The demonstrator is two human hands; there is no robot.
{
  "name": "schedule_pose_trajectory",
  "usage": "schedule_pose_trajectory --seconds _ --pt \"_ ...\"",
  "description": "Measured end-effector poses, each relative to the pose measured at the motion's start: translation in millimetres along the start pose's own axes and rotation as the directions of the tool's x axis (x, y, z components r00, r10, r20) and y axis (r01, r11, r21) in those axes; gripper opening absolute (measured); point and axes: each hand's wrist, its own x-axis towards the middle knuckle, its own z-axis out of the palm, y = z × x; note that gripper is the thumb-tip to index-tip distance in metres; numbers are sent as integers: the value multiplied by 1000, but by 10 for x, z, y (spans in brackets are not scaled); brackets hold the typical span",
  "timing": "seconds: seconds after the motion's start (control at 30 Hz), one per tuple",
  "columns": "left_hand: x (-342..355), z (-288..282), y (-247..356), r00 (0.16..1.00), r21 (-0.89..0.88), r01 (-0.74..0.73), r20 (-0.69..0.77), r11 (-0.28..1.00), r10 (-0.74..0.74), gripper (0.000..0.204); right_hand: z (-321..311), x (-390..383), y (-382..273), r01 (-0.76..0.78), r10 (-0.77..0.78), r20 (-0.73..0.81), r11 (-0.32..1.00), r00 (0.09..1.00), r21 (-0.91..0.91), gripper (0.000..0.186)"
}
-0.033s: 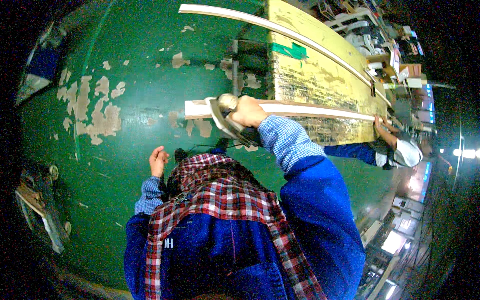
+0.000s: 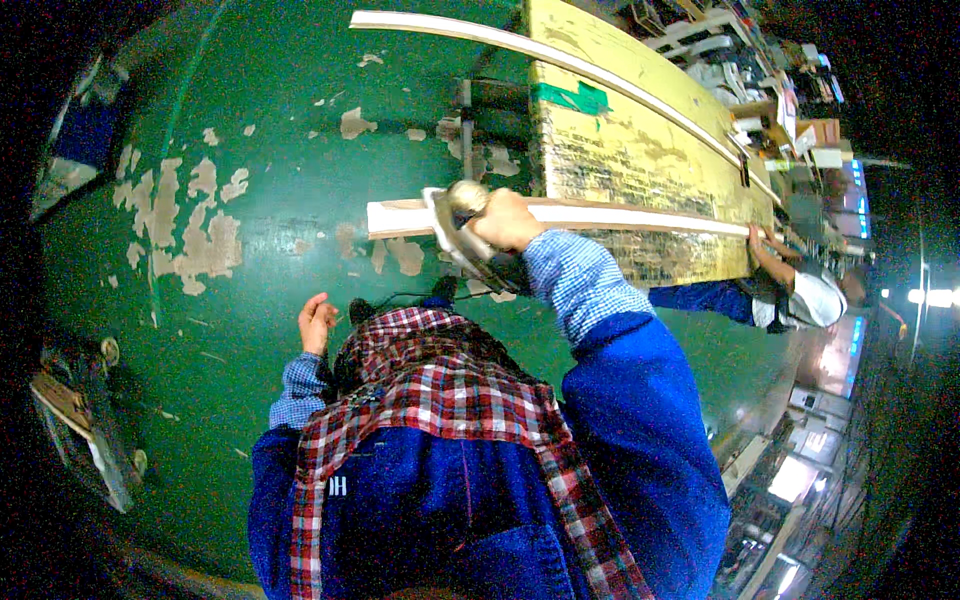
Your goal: The person applies a wood veneer strip to the edge of a curved wooden component using a hand iron to heat the adhesive, while another person assists by holding the strip in place.
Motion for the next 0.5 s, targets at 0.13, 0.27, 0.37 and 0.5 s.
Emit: schedule_pose_trajectory --seconds 0.13,0.27,0.37,0.5 --pt "41 104 15 999 62 -24 41 998 22 30 -326 -77 873 -255 229 126 932 965 258 32" --pt "57 177 31 997 70 23 75 997 -29 32 -427 -163 1889 -425 452 64 769 889 477 26" --pt "67 146 -21 994 108 -10 113 994 -2 30 -533 -172 2371 -487 564 80 622 822 613 23" --pt "38 103 45 989 157 11 146 988 -34 27 -614 -53 2304 -373 415 87 683 906 628 21"
